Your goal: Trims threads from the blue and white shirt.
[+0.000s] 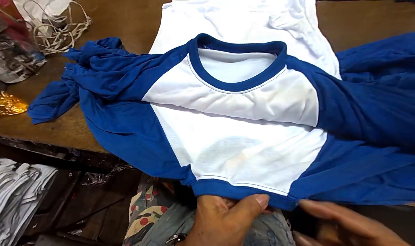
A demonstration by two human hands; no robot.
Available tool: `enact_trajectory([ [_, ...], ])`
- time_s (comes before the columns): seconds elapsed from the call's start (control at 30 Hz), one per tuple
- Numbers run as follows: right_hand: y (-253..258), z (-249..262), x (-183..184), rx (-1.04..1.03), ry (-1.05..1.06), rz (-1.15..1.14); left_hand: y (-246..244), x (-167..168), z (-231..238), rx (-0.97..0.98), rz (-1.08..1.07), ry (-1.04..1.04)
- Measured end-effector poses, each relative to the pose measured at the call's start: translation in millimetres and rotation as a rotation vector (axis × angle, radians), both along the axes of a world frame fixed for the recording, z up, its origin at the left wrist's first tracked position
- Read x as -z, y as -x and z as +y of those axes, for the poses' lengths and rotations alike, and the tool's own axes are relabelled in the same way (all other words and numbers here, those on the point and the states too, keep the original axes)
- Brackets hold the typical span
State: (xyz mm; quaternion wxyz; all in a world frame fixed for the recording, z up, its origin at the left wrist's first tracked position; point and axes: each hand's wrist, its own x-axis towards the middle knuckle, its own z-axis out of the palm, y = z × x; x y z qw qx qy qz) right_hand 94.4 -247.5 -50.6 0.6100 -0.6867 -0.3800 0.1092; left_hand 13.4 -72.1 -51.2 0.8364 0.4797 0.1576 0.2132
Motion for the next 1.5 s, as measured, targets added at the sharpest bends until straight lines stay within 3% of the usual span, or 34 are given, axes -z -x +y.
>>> enact_trajectory([
  [0.13,-10.9,6.7,-0.8,0.154,0.014,-0.056,-1.3,-0.9,-0.4,-0.023,-0.022,-0.032],
  [0.37,-50.1,13.3,4.6,0.239,0.221,-0.287,-16.9,-3.7,16.3,-0.041,-0.120,-0.169],
  [0.8,-63.6,22.3,-13.9,0.177,0.136,-0.135,-43.4,-10.1,20.6,-0.017,-0.036,0.010],
  [1.07,-57.6,21.2,-17.8,0.201,0.061,-0.075,-44.0,-14.1,17.5,-0.006,-0.068,-0.022],
  [1.3,-37.6,14.4,-17.9,0.332,0.344,-0.700,-39.6,-28.8,17.9,0.037,0.008,0.224],
  [1.5,-29.8,11.2,-10.2,0.396,0.392,-0.850,-36.1,-33.6,14.7,0.041,0.032,0.304],
])
